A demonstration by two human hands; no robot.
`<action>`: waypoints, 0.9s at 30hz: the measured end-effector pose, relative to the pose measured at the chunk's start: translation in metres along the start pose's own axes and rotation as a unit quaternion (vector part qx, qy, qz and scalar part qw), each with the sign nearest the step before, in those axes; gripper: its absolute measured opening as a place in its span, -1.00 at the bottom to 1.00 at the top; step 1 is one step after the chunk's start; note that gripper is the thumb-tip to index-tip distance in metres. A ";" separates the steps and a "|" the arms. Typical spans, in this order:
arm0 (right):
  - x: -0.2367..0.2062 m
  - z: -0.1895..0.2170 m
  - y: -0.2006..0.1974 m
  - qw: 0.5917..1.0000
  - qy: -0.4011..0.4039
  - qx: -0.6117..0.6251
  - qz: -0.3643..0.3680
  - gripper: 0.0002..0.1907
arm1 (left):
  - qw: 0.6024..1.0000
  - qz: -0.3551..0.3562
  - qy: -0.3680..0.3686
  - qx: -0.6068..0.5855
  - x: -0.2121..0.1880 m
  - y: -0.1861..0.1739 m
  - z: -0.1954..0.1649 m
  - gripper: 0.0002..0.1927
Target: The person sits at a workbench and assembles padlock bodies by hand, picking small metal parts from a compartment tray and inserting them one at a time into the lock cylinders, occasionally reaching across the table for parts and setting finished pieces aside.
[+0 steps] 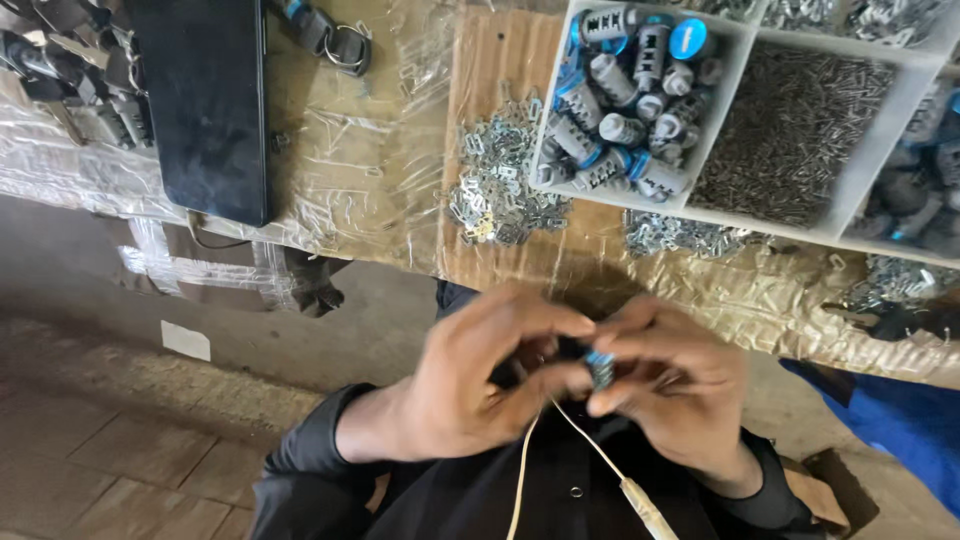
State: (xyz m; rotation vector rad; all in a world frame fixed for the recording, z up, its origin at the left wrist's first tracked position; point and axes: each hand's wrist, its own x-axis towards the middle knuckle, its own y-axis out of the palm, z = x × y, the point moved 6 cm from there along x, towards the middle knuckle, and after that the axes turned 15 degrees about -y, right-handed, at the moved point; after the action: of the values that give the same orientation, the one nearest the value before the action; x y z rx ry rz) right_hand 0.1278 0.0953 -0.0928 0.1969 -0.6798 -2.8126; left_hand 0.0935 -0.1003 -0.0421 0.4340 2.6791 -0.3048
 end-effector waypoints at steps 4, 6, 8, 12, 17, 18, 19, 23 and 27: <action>-0.006 0.004 -0.007 0.997 -0.014 0.037 -0.064 -0.62 | 0.906 -0.191 0.106 0.363 0.005 0.003 -0.020 -0.63; -0.010 0.011 -0.012 0.998 -0.020 0.027 -0.050 -0.63 | 0.882 -0.200 0.113 0.413 0.008 0.004 -0.022 -0.60; -0.016 0.018 -0.020 0.998 -0.025 0.022 -0.060 -0.63 | 0.882 -0.170 0.170 0.405 0.004 0.004 -0.024 -0.67; -0.028 0.029 -0.039 0.995 -0.043 0.001 -0.090 -0.66 | 0.879 -0.101 0.225 0.408 -0.006 0.011 -0.009 -0.66; -0.037 0.030 -0.056 0.995 -0.044 -0.002 -0.091 -0.59 | 0.855 -0.102 0.277 0.425 -0.010 0.025 -0.002 -0.68; -0.039 0.030 -0.058 0.995 -0.045 0.008 -0.090 -0.58 | 0.880 -0.087 0.279 0.373 -0.009 0.027 -0.006 -0.67; -0.040 0.031 -0.061 0.995 -0.047 0.018 -0.090 -0.57 | 0.902 -0.069 0.281 0.319 -0.007 0.030 -0.009 -0.65; -0.045 0.034 -0.070 0.993 -0.056 0.021 -0.101 -0.55 | 0.931 -0.078 0.277 0.224 -0.001 0.047 -0.029 -0.69; -0.049 0.044 -0.078 0.990 -0.085 0.036 -0.107 -0.55 | 0.992 0.026 0.126 0.005 0.017 0.066 -0.032 -0.80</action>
State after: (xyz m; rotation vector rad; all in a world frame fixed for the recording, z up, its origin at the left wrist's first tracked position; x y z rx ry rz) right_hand 0.1512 0.1947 -0.0861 0.0432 -0.8468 -3.0370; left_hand 0.0896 -0.0262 -0.0306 0.5793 2.9069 -0.2638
